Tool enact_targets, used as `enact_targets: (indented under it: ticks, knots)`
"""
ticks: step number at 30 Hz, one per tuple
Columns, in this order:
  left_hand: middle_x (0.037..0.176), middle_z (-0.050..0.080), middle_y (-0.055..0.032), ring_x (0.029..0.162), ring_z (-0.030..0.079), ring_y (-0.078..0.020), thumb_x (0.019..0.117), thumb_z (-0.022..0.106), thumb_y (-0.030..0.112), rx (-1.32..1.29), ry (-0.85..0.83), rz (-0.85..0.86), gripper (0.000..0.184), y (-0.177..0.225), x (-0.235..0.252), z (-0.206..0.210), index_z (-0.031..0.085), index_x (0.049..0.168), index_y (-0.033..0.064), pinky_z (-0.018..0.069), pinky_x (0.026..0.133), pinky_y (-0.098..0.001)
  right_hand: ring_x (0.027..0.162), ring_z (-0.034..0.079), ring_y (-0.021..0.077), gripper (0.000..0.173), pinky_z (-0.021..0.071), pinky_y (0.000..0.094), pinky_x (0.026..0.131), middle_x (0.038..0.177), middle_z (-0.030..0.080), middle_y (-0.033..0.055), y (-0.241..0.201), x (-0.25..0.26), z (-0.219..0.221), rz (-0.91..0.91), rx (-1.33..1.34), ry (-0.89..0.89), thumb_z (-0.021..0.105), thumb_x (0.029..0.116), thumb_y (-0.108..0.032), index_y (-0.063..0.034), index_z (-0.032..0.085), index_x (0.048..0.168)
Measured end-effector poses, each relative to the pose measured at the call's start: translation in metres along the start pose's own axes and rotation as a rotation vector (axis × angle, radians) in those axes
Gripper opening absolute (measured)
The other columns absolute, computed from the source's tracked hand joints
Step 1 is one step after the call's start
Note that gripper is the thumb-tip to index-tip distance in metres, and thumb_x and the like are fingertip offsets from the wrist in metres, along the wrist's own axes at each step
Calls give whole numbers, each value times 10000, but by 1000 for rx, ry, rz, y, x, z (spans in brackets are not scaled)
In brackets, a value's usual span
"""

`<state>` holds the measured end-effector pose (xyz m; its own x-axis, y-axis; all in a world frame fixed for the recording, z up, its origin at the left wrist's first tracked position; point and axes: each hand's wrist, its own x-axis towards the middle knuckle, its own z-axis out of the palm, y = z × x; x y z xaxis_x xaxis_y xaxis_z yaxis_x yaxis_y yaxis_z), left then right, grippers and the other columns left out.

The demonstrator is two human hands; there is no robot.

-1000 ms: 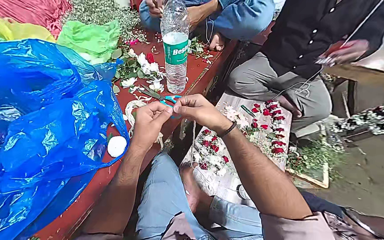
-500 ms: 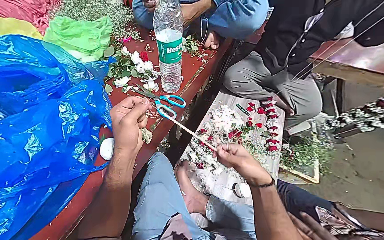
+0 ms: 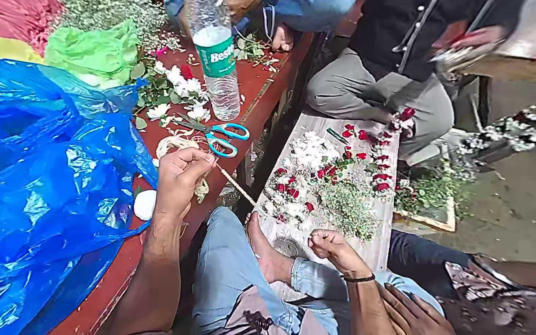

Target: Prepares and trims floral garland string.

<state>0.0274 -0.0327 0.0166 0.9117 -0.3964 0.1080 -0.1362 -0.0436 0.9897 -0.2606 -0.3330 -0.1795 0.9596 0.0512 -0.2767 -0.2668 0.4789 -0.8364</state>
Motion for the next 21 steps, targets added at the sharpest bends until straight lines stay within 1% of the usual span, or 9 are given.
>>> enact_targets:
  ticks: [3, 4, 5, 8, 10, 14, 15, 18, 21]
  knots:
    - [727, 645, 35, 536, 486, -34, 975, 648, 141, 189, -39, 70, 113, -2, -2, -1, 705, 885, 103, 392, 480, -200, 534, 538, 48, 225, 467, 237, 514, 665, 618, -40, -8, -2, 1, -27, -37, 78, 639, 988, -302, -123, 706, 871]
    - [719, 633, 49, 564, 519, -39, 979, 651, 173, 296, -45, 83, 115, -1, -5, -4, 704, 894, 118, 437, 513, -210, 550, 563, 59, 226, 490, 250, 535, 676, 632, -35, -14, -3, 7, -45, -31, 94, 633, 981, -300, -123, 703, 860]
    - [702, 615, 54, 562, 520, -43, 984, 656, 208, 398, -47, 88, 122, -1, -8, -5, 703, 903, 129, 443, 519, -221, 560, 579, 68, 227, 501, 259, 549, 684, 644, -30, -25, -4, 14, -64, -9, 99, 634, 977, -296, -121, 705, 851]
    - [648, 570, 81, 508, 460, -22, 976, 657, 300, 609, -91, 103, 162, 0, -20, -5, 716, 910, 165, 386, 471, -220, 605, 619, 89, 218, 534, 279, 588, 736, 673, -4, -61, -3, 38, -115, 90, 49, 588, 981, -241, -113, 715, 859]
    - [658, 571, 96, 516, 456, -1, 966, 663, 305, 626, -104, 121, 164, -1, -23, -5, 716, 899, 165, 380, 475, -199, 632, 649, 108, 233, 556, 292, 611, 768, 698, 20, -79, 2, 51, -135, 146, 13, 530, 982, -175, -101, 730, 887]
    - [703, 612, 92, 542, 503, -5, 957, 665, 155, 357, -1, 133, 64, -4, -16, -11, 712, 920, 133, 433, 504, -182, 521, 560, 56, 286, 471, 228, 505, 656, 640, -19, -87, 11, 66, -67, 142, 123, 453, 948, -127, -115, 687, 782]
    - [696, 611, 92, 525, 487, -16, 966, 637, 136, 263, 29, 109, 89, -3, -13, -14, 710, 914, 145, 421, 493, -190, 500, 529, 48, 278, 448, 221, 495, 624, 604, -33, -84, 12, 66, -49, 153, 141, 453, 947, -128, -121, 670, 775]
    - [618, 489, 103, 463, 373, -28, 1023, 563, 164, 4, 150, 23, 180, 1, -2, -19, 665, 875, 179, 324, 431, -189, 485, 466, 48, 257, 406, 226, 481, 590, 502, -62, -63, 10, 64, -13, 208, 167, 456, 974, -174, -147, 609, 770]
    - [608, 437, 111, 449, 334, -14, 1025, 569, 163, -176, 265, -43, 179, -1, 10, -19, 638, 861, 185, 286, 414, -161, 485, 456, 48, 263, 396, 236, 473, 590, 497, -73, -42, 3, 65, 0, 210, 142, 492, 974, -214, -166, 615, 746]
